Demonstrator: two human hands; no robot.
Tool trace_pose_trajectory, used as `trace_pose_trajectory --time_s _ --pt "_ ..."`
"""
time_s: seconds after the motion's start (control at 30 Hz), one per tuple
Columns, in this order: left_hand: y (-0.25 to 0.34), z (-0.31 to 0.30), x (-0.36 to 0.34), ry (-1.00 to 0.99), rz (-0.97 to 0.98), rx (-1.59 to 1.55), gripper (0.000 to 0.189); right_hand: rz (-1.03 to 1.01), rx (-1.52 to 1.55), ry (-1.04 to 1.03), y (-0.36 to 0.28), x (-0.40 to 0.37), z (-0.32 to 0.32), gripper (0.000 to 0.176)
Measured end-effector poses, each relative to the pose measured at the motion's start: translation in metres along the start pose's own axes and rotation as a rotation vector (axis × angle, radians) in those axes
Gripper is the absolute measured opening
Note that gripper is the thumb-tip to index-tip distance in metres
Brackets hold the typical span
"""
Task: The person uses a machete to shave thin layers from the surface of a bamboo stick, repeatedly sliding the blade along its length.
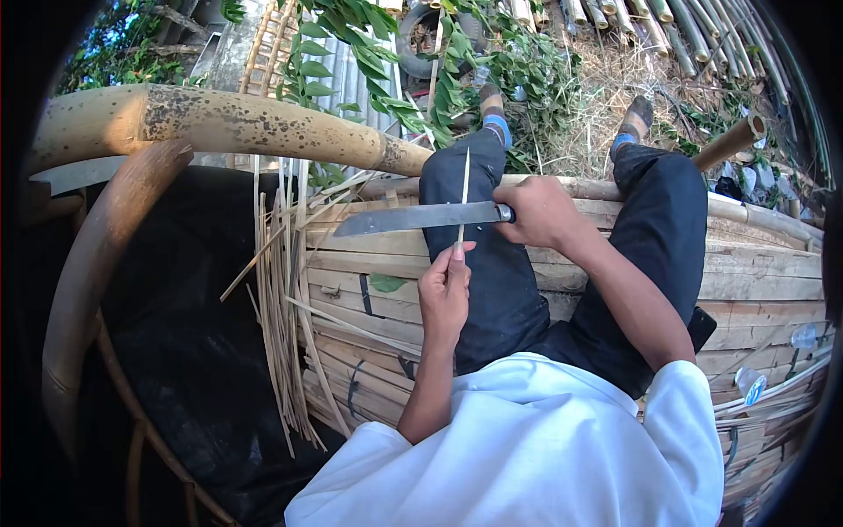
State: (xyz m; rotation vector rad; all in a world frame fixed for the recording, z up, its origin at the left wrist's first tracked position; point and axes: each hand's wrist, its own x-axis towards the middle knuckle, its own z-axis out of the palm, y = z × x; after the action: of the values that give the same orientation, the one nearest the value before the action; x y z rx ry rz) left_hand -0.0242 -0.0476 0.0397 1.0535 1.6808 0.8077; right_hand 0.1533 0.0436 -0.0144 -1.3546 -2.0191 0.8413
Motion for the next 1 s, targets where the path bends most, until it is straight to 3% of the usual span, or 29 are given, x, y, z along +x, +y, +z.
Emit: trace_pose_trajectory --time_s 0.13,0.33,0.43,0.5,0.63,0.73,0.8,1.0 --pt "-0.007 -0.003 0.002 0.008 0.087 0.062 0.031 -0.049 -0.138 -0.086 -0.011 -0.003 -0.001 0.025" --pt "0.0 -0.006 0.0 -0.072 -0.012 -0.047 0.032 0.055 -0.166 -0.093 -0.002 0.001 -0.003 0.025" --pt "0.002 -0.01 -0.006 -0.095 -0.051 -0.155 0.032 0.3 -0.109 0.021 0.021 0.012 -0.011 0.023" --pt "0.004 -0.013 -0.015 -0.164 -0.075 -0.166 0.031 0.387 -0.175 0.071 0.057 0.018 -0.024 0.023" --pt "0.006 -0.015 -0.004 -0.105 -0.177 -0.348 0.032 0.497 0.073 0.137 0.052 0.02 -0.039 0.026" --pt "0.007 -0.012 0.002 -0.134 -0.165 -0.328 0.032 0.208 0.219 0.122 0.033 0.007 -0.031 0.019" --pt "0.01 -0.011 0.003 -0.143 -0.164 -0.319 0.031 0.004 0.079 0.085 0.02 0.001 -0.022 0.017" --pt "0.014 -0.004 0.001 -0.131 -0.119 -0.235 0.03 -0.154 -0.054 0.015 -0.002 -0.002 0.002 0.018"
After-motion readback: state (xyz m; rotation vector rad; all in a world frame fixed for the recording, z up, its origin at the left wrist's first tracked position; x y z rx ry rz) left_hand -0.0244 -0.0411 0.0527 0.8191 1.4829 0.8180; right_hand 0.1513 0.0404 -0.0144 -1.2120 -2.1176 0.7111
